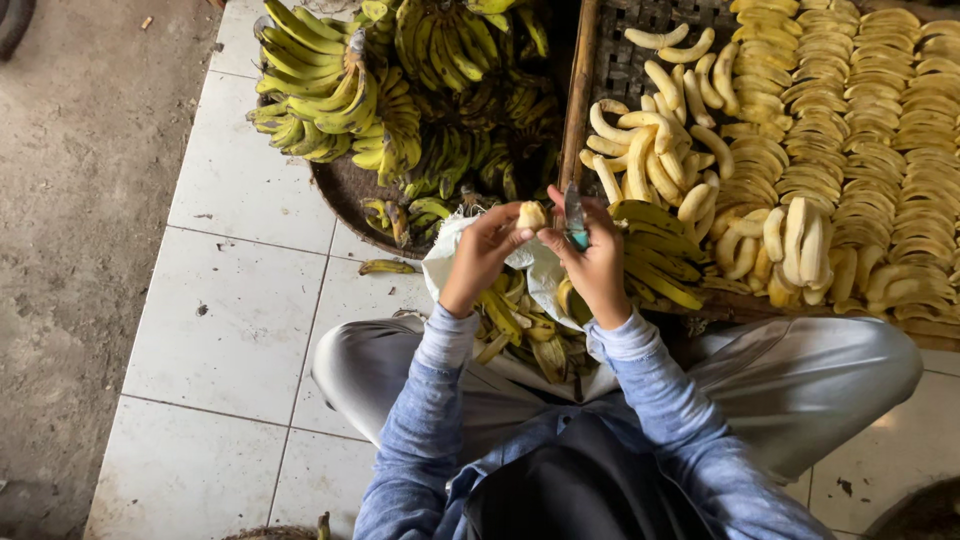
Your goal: The person sits on the floor and uses a small knife to peel green bananas one at a time, cutting the peel and removing it by hand. Peeled bananas are placed onto a slatted wooden tray alongside already peeled bananas, and peels are set aside.
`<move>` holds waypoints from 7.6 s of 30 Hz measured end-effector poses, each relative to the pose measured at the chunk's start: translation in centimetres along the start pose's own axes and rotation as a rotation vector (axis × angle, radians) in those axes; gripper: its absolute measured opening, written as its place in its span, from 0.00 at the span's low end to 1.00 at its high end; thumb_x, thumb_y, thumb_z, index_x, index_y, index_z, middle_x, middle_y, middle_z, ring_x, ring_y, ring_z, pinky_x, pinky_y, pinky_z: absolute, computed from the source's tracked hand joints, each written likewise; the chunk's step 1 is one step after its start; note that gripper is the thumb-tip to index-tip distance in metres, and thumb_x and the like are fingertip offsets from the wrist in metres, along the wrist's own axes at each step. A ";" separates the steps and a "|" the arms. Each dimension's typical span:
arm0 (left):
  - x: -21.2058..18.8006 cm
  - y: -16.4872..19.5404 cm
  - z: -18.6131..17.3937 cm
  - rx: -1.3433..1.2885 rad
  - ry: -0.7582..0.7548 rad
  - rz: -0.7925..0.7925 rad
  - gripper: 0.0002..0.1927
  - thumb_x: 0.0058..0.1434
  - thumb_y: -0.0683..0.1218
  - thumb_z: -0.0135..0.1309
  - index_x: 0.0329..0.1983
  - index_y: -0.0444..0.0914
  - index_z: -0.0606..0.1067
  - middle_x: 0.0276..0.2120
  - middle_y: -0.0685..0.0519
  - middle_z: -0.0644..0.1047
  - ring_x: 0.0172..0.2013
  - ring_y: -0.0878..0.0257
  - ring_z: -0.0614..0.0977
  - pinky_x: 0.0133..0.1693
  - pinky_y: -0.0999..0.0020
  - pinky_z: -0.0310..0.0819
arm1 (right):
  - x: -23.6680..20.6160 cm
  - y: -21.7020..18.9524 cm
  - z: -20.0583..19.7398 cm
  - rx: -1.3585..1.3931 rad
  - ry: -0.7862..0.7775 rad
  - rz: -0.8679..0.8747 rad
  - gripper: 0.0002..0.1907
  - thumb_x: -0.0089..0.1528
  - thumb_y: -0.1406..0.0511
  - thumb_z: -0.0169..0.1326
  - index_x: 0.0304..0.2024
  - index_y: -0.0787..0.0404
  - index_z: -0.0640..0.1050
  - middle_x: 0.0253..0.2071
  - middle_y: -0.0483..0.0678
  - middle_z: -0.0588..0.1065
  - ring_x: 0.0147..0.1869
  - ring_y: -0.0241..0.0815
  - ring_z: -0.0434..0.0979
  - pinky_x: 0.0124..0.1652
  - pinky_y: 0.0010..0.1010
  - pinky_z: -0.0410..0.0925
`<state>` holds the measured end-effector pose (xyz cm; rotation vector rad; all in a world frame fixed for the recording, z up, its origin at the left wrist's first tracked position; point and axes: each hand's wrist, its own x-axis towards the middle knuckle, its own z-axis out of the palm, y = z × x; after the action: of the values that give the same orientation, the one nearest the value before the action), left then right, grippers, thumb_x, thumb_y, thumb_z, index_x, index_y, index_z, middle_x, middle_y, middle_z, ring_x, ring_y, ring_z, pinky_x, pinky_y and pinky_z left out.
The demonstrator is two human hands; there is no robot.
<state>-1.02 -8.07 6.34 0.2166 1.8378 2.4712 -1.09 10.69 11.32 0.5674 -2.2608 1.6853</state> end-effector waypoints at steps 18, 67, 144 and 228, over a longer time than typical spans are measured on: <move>0.8 0.4 -4.8 -0.493 0.661 0.306 0.19 0.78 0.51 0.44 0.65 0.35 0.66 0.61 0.44 0.75 0.55 0.54 0.79 0.53 0.54 0.76 | -4.5 1.5 -0.6 0.033 -0.123 -0.062 0.07 0.69 0.67 0.60 0.49 0.62 0.83 0.48 0.47 0.82 0.41 0.33 0.82 0.39 0.23 0.75; 8.4 -7.8 19.4 -0.161 -0.075 -0.119 0.29 0.73 0.52 0.52 0.69 0.28 0.66 0.57 0.49 0.78 0.55 0.66 0.78 0.56 0.73 0.71 | -2.4 11.0 -20.6 0.515 -0.055 0.924 0.11 0.62 0.61 0.63 0.41 0.58 0.77 0.28 0.36 0.71 0.25 0.27 0.67 0.24 0.22 0.59; 4.1 -15.0 9.4 1.259 0.054 -0.078 0.34 0.64 0.63 0.56 0.58 0.31 0.70 0.40 0.39 0.80 0.38 0.41 0.83 0.36 0.48 0.77 | -9.3 18.5 -20.3 -0.554 -0.066 0.482 0.27 0.61 0.48 0.66 0.33 0.69 0.78 0.25 0.60 0.75 0.28 0.55 0.77 0.30 0.42 0.67; -1.3 4.5 6.8 0.935 -0.096 0.535 0.34 0.58 0.27 0.51 0.68 0.38 0.69 0.62 0.44 0.71 0.69 0.47 0.71 0.75 0.39 0.47 | -2.1 -4.0 -5.0 -0.189 0.148 -0.020 0.06 0.70 0.68 0.59 0.44 0.67 0.80 0.36 0.49 0.80 0.36 0.39 0.80 0.37 0.29 0.71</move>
<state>1.38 -3.10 12.41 0.9303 3.0279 1.5195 2.48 14.82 15.26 0.4067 -2.2660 1.4333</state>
